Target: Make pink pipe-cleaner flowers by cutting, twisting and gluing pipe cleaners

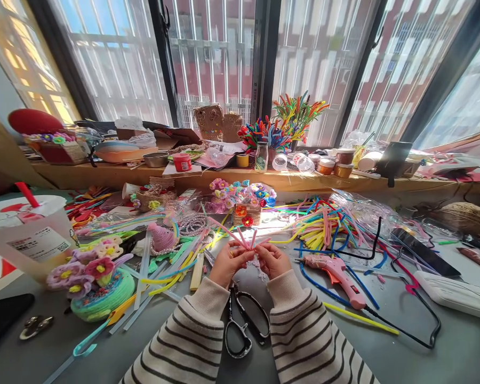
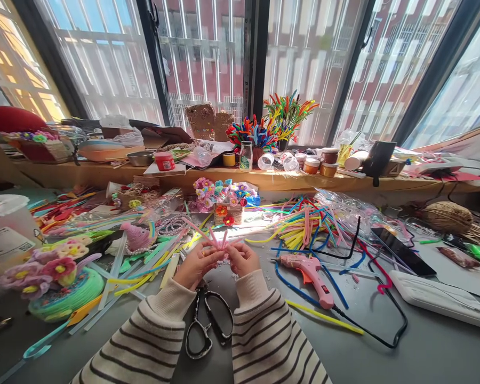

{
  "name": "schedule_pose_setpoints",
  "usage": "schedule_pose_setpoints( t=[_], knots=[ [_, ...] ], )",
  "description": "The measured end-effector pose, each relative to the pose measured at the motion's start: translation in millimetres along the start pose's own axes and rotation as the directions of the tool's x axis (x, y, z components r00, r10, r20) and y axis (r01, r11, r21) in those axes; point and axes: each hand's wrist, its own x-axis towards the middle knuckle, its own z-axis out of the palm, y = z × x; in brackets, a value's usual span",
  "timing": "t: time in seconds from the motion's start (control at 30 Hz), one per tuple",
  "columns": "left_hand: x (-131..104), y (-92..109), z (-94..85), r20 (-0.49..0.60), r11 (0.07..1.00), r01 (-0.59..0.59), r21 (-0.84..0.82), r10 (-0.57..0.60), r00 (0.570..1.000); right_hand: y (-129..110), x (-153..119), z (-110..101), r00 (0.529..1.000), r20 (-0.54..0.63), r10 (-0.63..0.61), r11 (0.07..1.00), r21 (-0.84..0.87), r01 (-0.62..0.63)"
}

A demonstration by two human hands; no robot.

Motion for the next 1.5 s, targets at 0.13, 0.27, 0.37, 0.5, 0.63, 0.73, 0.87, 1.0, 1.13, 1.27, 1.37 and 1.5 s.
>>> schedule_pose_setpoints(
  t=[0.13, 0.27, 0.37, 0.5, 0.63, 0.73, 0.87, 1.0, 1.13, 1.27, 1.37, 1.5],
  knots=[
    [0, 0, -1.7, 0.018, 1.0, 0.007, -0.001, -0.007, 1.0, -1, -1, 0, 0.998, 0.034, -0.049, 0.997, -0.063, 0.051],
    [0, 1, -3.7, 0.043, 0.999, 0.032, -0.01, -0.032, 0.999, -2, -4, 1, 0.99, 0.086, -0.109, 0.966, -0.226, 0.126],
    [1, 1, -6.0, 0.079, 0.999, 0.03, 0.038, -0.033, 0.996, -2, -5, 1, 0.982, 0.132, -0.139, 0.938, -0.301, 0.173],
    [2, 1, -9.2, 0.144, 0.985, -0.022, 0.171, -0.003, 0.99, -2, -6, -1, 0.98, 0.08, -0.18, 0.918, -0.346, 0.197],
    [2, 4, -11.5, 0.203, 0.962, -0.071, 0.263, 0.017, 0.979, -3, -6, -2, 0.993, 0.035, -0.112, 0.921, -0.371, 0.118],
    [1, 5, -11.9, 0.239, 0.964, -0.062, 0.257, -0.001, 0.971, -3, -5, -2, 0.999, 0.036, -0.033, 0.942, -0.333, 0.043],
    [-1, 6, -10.0, 0.211, 0.98, 0.022, 0.198, -0.065, 0.975, -3, -2, -2, 0.999, 0.036, 0.037, 0.964, -0.265, -0.026],
    [-4, 7, -6.9, 0.138, 0.989, 0.085, 0.124, -0.102, 0.985, -3, -1, -4, 0.994, 0.049, 0.095, 0.972, -0.221, -0.082],
    [-6, 10, -5.2, 0.14, 0.991, 0.094, 0.097, -0.107, 0.984, -5, -4, -4, 0.992, 0.048, 0.113, 0.982, -0.158, -0.104],
    [-4, 11, -6.1, 0.111, 0.994, 0.067, 0.083, -0.076, 0.991, -5, -4, -3, 0.997, 0.069, 0.021, 0.994, -0.112, -0.013],
    [-2, 8, -7.8, 0.09, 0.996, 0.065, 0.055, -0.07, 0.994, -4, -2, -5, 0.993, 0.111, -0.047, 0.997, -0.059, 0.054],
    [-1, 7, -9.2, 0.064, 0.995, 0.094, -0.038, -0.092, 0.994, -3, -2, -6, 0.988, 0.143, -0.058, 0.995, -0.071, 0.069]
  ],
)
